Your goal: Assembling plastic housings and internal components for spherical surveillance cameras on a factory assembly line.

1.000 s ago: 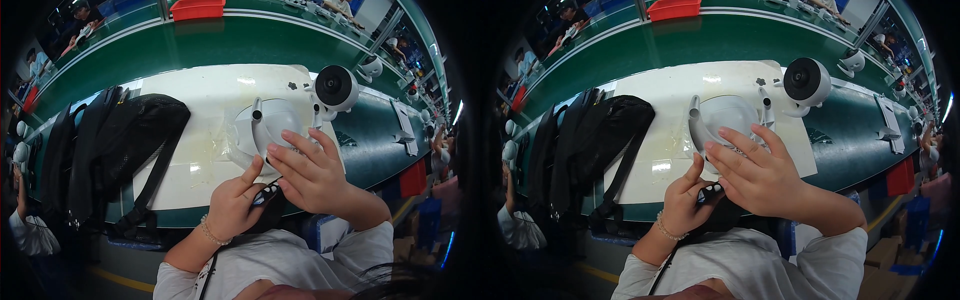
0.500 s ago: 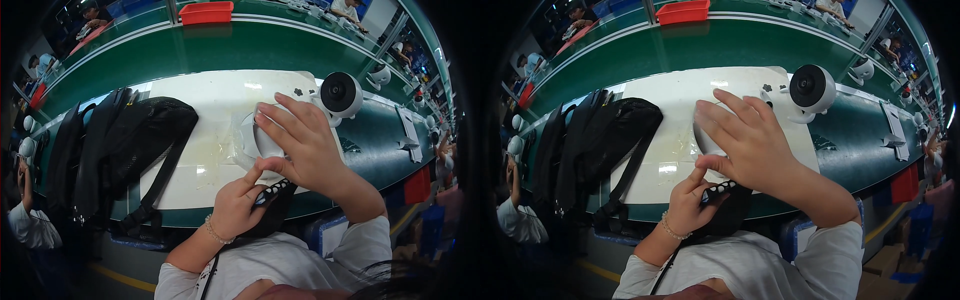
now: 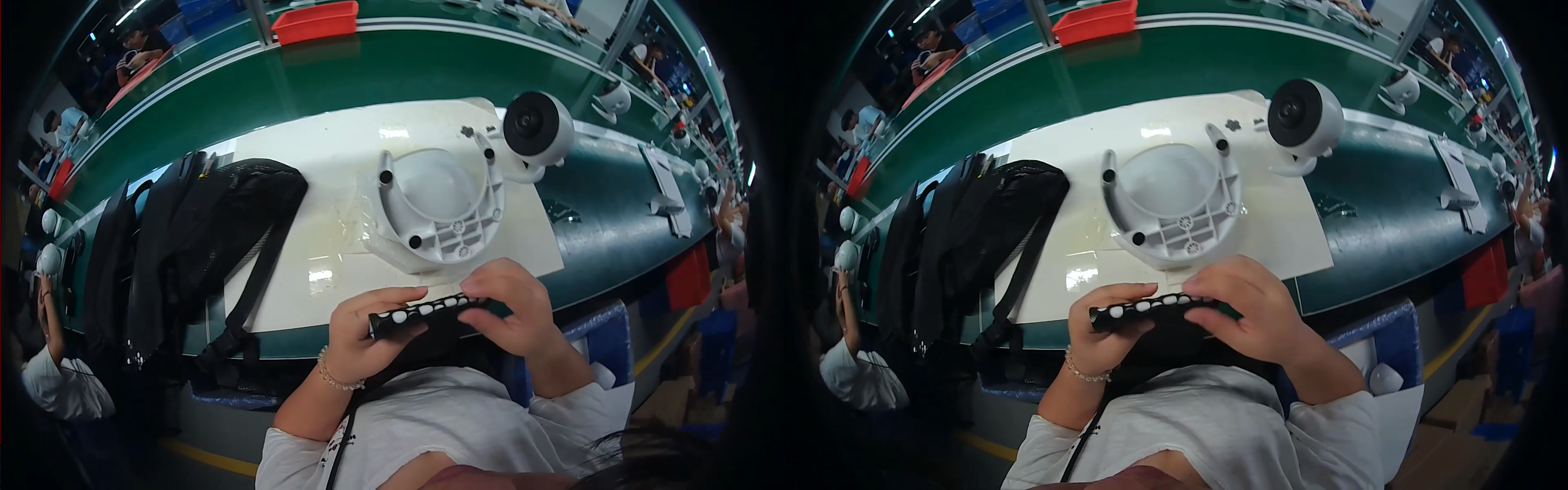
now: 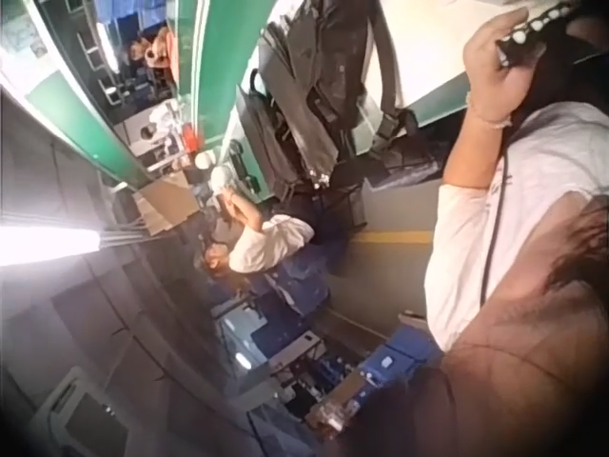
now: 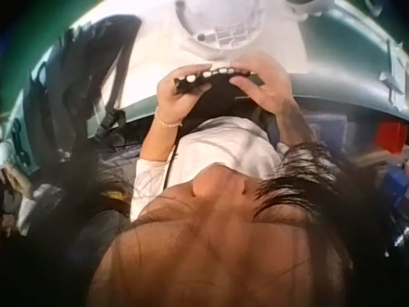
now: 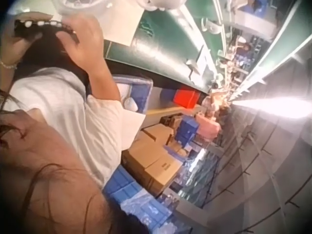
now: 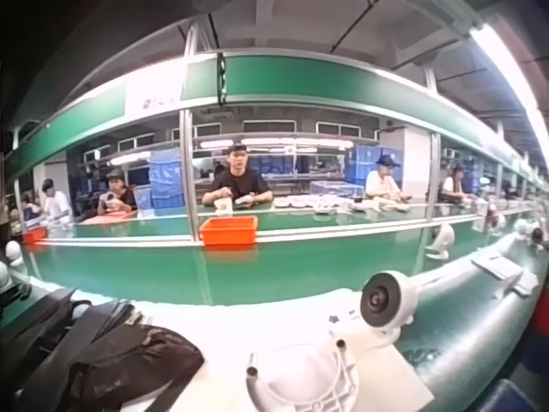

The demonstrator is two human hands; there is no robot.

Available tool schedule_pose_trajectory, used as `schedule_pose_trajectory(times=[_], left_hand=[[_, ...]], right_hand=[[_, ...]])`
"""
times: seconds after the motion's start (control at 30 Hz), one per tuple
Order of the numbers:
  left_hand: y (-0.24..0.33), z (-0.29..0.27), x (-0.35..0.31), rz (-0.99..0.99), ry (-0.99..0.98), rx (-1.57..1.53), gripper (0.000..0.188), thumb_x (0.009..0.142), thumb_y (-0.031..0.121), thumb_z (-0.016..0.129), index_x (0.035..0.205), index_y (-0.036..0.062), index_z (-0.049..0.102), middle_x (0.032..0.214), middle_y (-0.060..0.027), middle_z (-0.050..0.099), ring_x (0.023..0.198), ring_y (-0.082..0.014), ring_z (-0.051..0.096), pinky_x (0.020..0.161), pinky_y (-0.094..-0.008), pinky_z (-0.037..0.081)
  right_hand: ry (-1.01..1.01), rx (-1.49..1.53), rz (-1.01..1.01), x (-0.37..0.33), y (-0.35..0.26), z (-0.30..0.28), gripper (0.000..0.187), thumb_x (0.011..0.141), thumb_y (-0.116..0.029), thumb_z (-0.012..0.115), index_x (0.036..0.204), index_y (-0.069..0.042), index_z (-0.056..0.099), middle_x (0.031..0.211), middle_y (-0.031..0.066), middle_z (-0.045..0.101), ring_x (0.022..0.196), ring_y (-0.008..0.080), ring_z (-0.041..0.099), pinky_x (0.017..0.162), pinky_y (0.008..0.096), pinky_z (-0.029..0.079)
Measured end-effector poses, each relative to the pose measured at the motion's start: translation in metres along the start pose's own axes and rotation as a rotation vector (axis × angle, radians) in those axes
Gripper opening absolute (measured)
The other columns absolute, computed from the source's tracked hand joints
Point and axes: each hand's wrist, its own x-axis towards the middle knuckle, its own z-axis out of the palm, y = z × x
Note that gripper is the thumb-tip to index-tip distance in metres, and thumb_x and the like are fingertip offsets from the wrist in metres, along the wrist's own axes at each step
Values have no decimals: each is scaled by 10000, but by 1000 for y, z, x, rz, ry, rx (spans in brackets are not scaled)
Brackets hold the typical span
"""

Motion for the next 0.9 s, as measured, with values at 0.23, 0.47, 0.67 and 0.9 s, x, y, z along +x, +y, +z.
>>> schedule_pose_trajectory(times=[0.23,0.47,0.67,0.9], left_hand=[[8,4,-3,-133,-14,17,265,631,8,724,884,-3,644,880,-95,650,671,-158,611,613,-242,468],[9,9,1,15,-30,230,268,605,40,736,859,28,651,832,-68,652,640,-194,598,588,-268,455],[3,12,-1,-63,-32,211,222,601,45,732,797,39,627,851,-63,653,637,-199,598,584,-278,452],[1,11,6,166,-93,354,228,600,49,725,789,57,598,872,-55,652,637,-199,597,572,-285,446]], right_hand=[[70,221,156,-9,5,2,247,673,-50,714,897,-47,609,838,72,608,708,213,589,625,284,456],[7,-154,-71,6,-10,0,223,650,-87,711,854,-81,622,959,39,593,882,214,558,729,315,416],[227,-141,-329,-12,1,7,235,622,-64,708,831,-103,606,1019,26,571,909,228,551,691,324,412],[67,-80,-190,1,-5,12,309,648,-30,690,915,-108,556,896,-6,598,839,182,565,732,315,385]])
